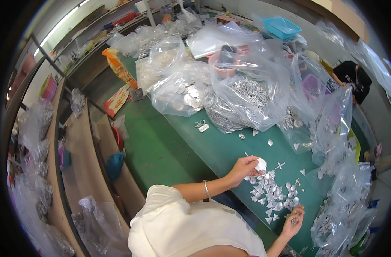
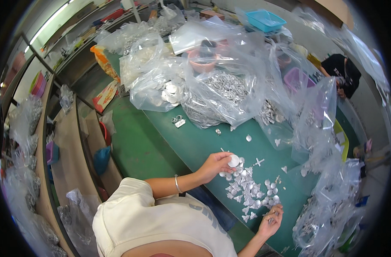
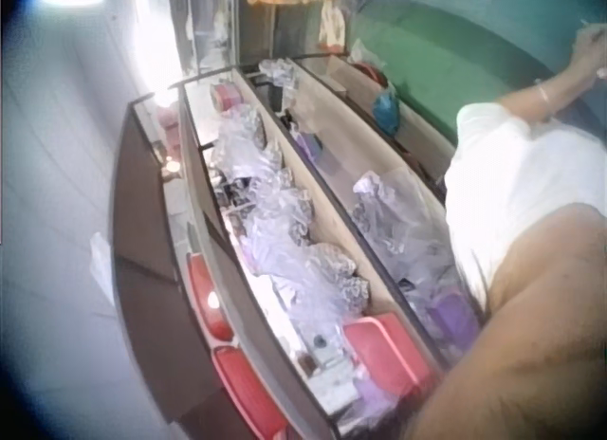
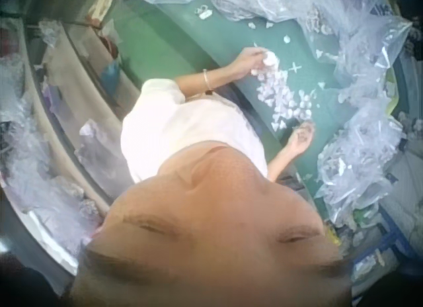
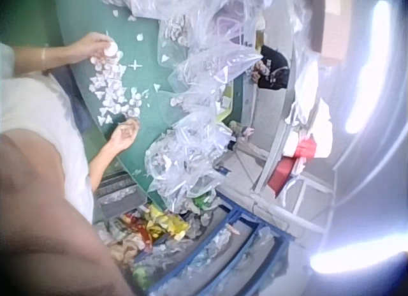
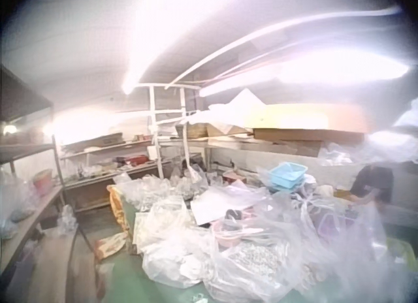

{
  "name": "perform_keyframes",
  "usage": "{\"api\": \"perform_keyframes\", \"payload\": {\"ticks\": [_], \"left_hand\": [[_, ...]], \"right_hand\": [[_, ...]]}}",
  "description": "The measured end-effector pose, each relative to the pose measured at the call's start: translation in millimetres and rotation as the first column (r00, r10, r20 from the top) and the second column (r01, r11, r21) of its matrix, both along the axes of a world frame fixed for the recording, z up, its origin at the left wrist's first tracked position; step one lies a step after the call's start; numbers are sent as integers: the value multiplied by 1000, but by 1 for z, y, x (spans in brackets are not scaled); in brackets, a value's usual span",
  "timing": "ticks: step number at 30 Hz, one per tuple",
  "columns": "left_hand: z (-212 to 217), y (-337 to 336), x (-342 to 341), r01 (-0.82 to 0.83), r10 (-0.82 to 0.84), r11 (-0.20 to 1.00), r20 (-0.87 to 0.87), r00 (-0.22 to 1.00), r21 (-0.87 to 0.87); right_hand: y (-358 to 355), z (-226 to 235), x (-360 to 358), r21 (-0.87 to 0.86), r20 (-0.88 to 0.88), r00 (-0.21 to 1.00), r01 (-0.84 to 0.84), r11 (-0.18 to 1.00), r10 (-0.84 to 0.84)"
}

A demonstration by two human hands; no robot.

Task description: The person sorts small metal components, including star-shaped and cross-shaped pieces, by hand on a green workbench, occasionally picking them from plastic bags and placing them into piles or other bags.

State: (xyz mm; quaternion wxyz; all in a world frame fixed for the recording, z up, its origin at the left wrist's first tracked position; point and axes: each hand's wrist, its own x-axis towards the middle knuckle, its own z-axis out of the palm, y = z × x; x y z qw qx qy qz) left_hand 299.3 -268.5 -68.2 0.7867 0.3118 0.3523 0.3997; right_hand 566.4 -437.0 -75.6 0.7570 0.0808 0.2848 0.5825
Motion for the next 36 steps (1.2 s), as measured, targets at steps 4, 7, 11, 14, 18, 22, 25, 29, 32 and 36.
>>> {"api": "perform_keyframes", "payload": {"ticks": [4,7,11,14,18,22,25,29,32,36], "left_hand": [[2,25,-37,-318,308,920,79,948,228],[29,70,-91,-701,732,557,137,668,446],[33,162,-186,-667,963,133,65,263,733],[37,194,-225,-113,936,351,-342,88,930],[35,184,-185,-72,954,195,-172,247,978],[42,86,-120,-291,961,61,23,275,955],[22,36,-72,-108,802,237,-132,583,966],[7,-15,9,282,311,434,-437,844,855],[-3,-40,56,481,-10,340,-508,861,808],[-16,-53,119,563,-49,36,-561,826,826]], "right_hand": [[5,7,-10,-69,31,997,67,995,-65],[-5,-10,-4,47,43,999,7,999,-9],[-8,16,-20,-107,73,997,38,994,-30],[-9,18,-22,-143,68,996,68,987,-59],[-40,-22,2,136,113,990,65,989,-80],[-39,18,-16,-264,228,965,192,945,-132],[-53,3,1,-353,826,538,264,898,167],[-46,7,-9,-285,287,-356,854,434,889],[-41,-10,-16,-130,-81,-464,882,452,882],[-38,-18,-14,-140,-100,-490,869,475,866]]}}
